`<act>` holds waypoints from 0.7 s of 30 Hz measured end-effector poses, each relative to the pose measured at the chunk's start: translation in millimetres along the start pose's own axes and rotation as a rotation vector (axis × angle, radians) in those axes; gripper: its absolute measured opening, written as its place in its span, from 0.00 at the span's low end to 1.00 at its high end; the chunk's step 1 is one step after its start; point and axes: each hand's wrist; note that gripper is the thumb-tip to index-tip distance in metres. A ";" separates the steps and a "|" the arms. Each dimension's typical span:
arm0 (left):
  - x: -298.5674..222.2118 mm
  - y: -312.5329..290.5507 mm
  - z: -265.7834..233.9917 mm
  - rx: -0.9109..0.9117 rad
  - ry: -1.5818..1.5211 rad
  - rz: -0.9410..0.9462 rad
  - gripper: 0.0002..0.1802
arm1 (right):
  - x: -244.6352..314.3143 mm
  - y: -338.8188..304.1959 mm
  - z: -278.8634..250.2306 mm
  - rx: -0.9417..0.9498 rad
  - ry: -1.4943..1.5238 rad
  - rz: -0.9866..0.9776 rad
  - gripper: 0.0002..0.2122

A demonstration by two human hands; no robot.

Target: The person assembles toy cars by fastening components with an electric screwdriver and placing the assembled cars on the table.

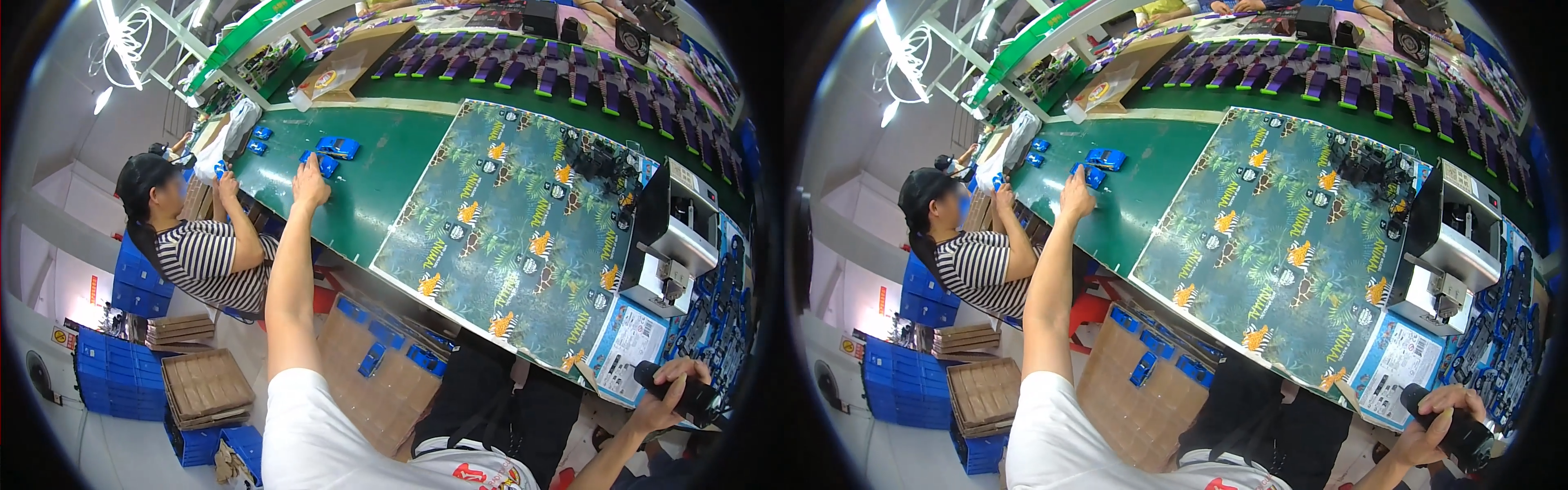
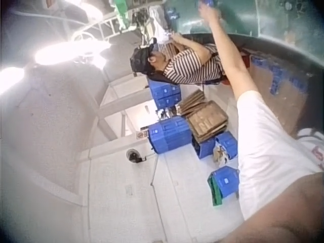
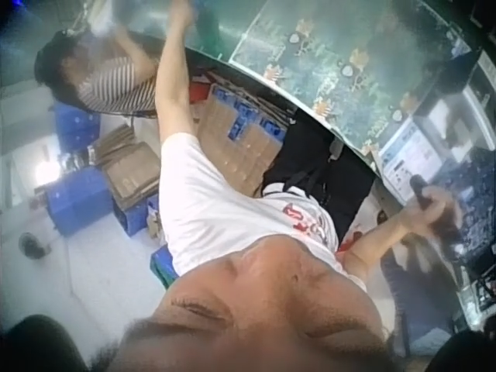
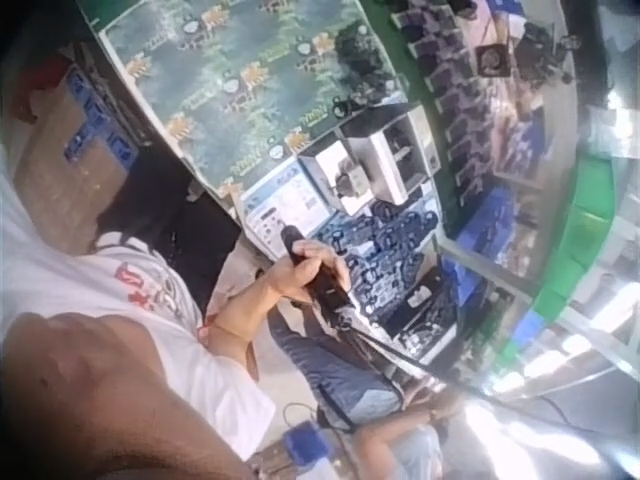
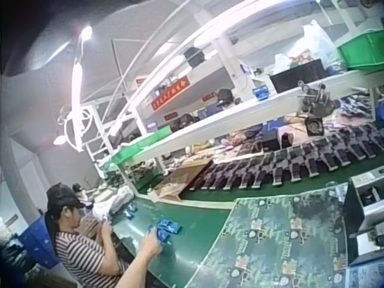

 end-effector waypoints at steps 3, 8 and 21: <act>-49.6 -26.1 -13.6 -0.021 -0.096 0.005 0.42 | 3.5 -0.1 3.5 -0.007 -0.069 -0.040 0.17; -128.0 -81.0 -69.4 -0.106 -0.233 0.582 0.40 | 5.4 1.5 12.7 0.032 -0.091 -0.075 0.18; -272.6 -183.7 -116.1 0.617 -1.719 0.082 0.33 | 12.9 -4.8 31.7 0.024 -0.117 -0.068 0.18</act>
Point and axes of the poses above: each hand's wrist, its own y-axis towards the middle knuckle, its own z-axis out of the palm, x = y × z, and after that the axes turned 1 degree about y, right-handed
